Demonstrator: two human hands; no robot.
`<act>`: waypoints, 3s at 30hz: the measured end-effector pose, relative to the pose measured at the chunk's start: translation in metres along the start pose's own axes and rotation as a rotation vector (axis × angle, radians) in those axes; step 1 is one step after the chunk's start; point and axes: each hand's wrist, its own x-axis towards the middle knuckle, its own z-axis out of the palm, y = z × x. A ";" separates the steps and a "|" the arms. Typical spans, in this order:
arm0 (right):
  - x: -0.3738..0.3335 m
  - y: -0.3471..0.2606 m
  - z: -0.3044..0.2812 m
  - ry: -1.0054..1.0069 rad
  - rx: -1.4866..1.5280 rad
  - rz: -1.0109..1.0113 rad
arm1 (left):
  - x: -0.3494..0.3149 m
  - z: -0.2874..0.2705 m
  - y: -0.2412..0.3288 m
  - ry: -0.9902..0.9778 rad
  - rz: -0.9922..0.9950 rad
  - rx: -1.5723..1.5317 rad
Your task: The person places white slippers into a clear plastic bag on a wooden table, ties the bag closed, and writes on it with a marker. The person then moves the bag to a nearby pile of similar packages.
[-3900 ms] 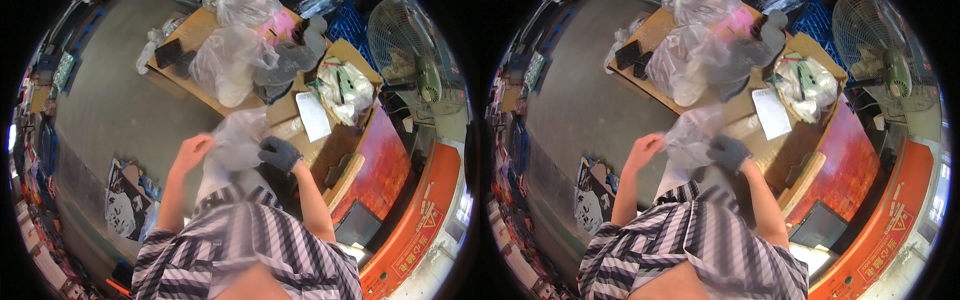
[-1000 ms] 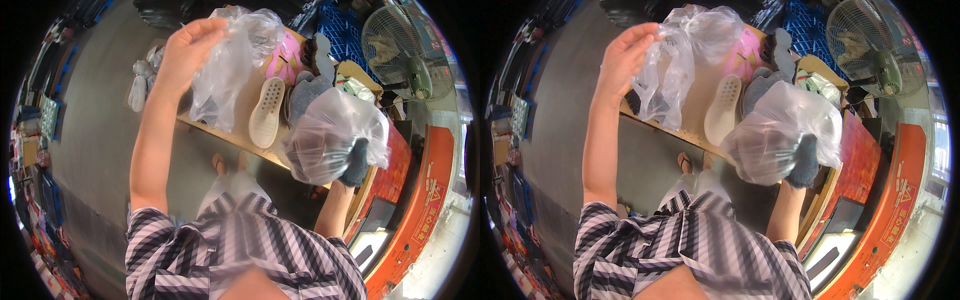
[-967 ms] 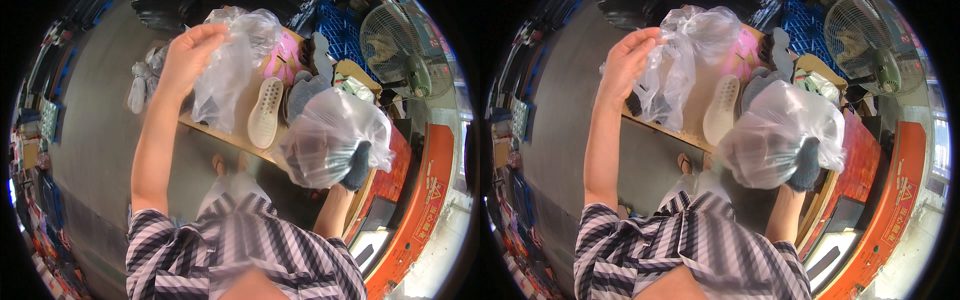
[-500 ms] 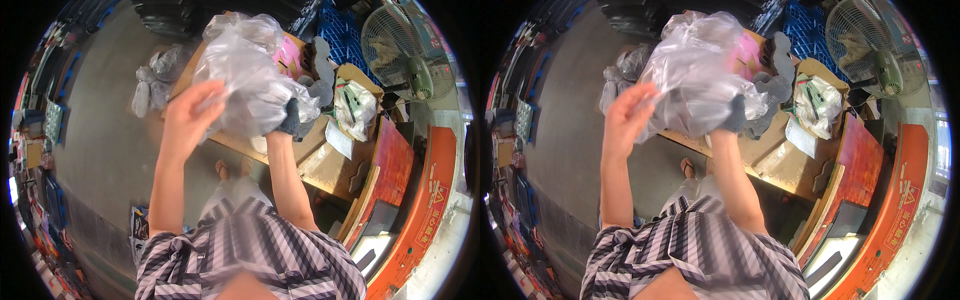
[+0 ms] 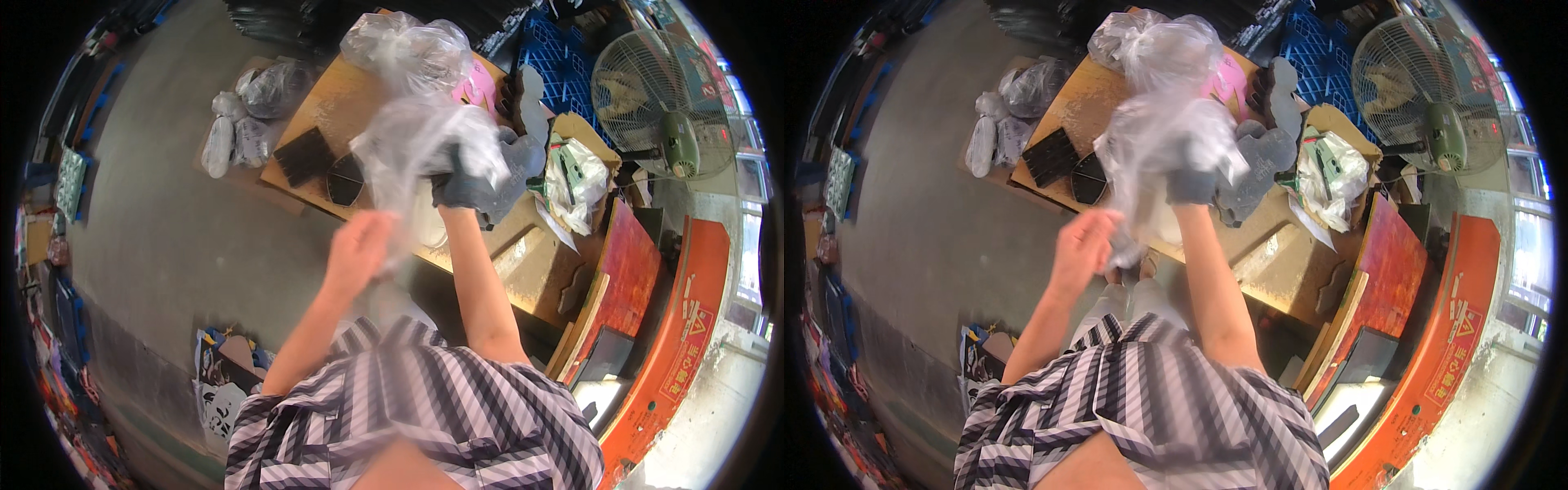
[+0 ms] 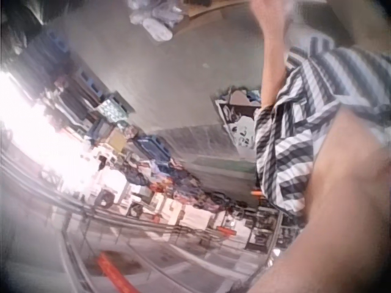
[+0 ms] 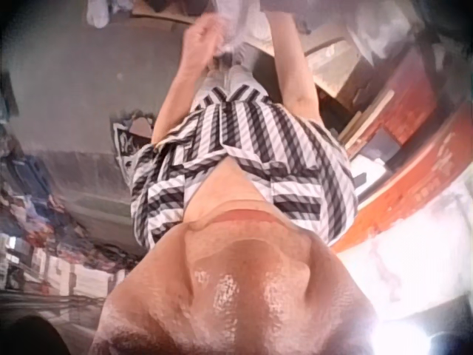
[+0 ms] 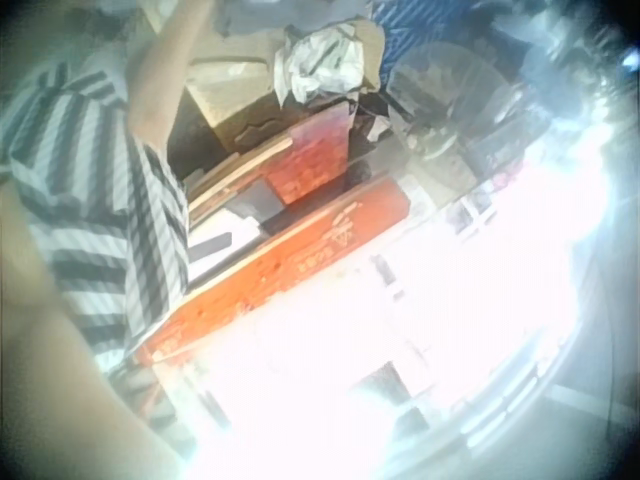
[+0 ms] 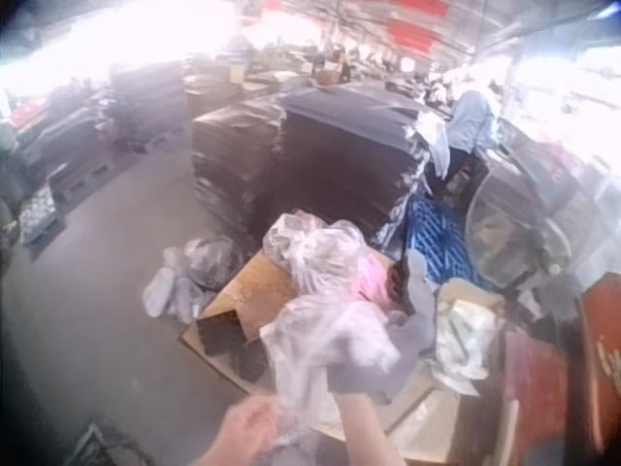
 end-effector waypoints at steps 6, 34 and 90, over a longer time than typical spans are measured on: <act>-0.061 0.027 -0.036 0.116 -0.414 -0.037 | 0.032 -0.024 0.037 0.302 0.053 -0.198; -0.012 0.027 0.008 0.012 -1.594 -0.662 | 0.016 -0.008 0.003 0.261 0.317 -0.226; 0.047 -0.170 0.070 -0.082 -2.447 -0.657 | 0.163 -0.062 0.091 0.496 0.471 0.399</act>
